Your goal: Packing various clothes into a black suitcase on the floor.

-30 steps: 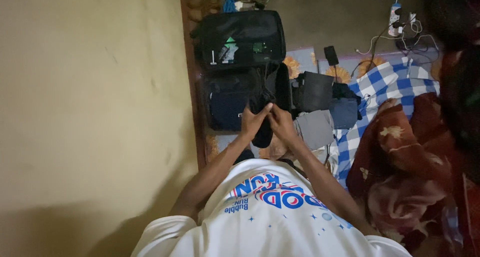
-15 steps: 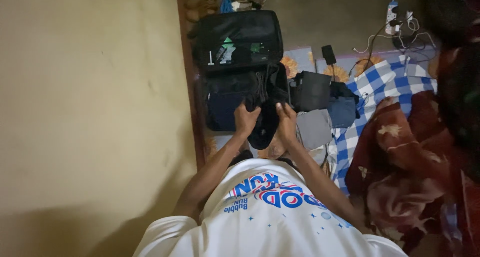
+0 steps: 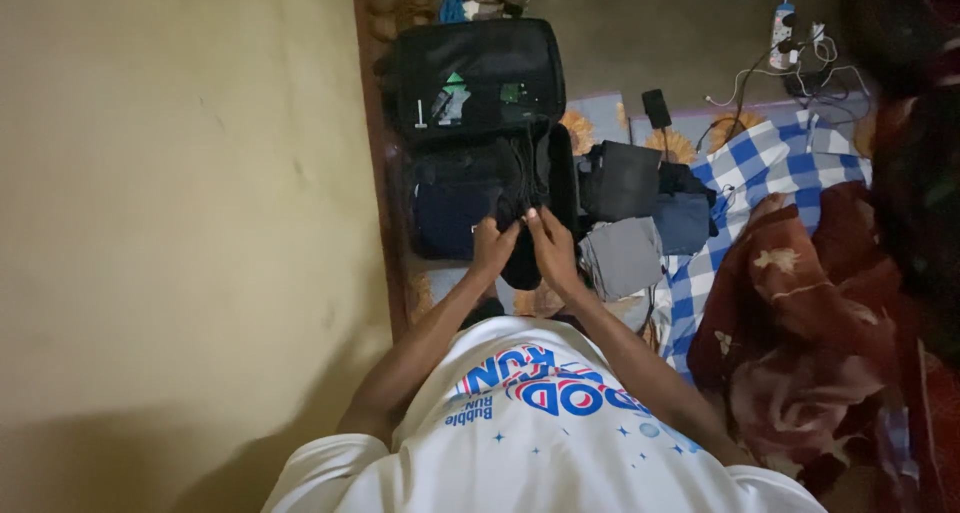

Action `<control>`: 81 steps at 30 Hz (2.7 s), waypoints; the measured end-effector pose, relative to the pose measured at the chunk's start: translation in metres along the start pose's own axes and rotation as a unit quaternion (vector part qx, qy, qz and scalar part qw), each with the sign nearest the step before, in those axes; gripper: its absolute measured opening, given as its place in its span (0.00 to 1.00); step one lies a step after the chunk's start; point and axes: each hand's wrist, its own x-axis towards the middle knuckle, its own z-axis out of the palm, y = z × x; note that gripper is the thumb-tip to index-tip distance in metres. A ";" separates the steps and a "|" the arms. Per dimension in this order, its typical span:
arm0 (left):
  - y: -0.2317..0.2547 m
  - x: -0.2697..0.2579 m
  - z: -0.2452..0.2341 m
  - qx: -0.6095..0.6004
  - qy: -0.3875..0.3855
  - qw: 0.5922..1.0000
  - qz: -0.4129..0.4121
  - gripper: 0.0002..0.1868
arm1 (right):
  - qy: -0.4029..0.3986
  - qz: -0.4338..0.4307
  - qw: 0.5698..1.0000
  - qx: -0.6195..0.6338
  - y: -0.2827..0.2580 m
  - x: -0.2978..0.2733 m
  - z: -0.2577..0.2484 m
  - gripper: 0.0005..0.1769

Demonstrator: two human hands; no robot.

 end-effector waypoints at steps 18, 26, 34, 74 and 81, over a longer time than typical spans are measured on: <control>0.014 -0.021 0.000 -0.170 -0.118 0.976 -0.067 0.25 | 0.068 0.003 0.994 -0.080 -0.019 0.018 -0.012 0.33; 0.021 -0.018 -0.001 -0.407 -0.033 0.911 -0.055 0.20 | 0.053 0.006 0.995 -0.084 -0.037 0.019 -0.024 0.20; 0.057 -0.018 -0.001 -0.329 -0.156 0.930 0.044 0.38 | 0.009 -0.029 0.998 -0.048 -0.011 0.015 -0.012 0.29; 0.012 0.016 -0.113 -0.068 -0.063 0.995 -0.036 0.24 | -0.338 0.077 0.917 -0.196 0.013 0.058 -0.068 0.48; -0.059 0.011 -0.099 -0.161 -0.014 0.979 -0.122 0.26 | -0.304 0.144 0.939 -0.073 0.067 0.066 -0.067 0.45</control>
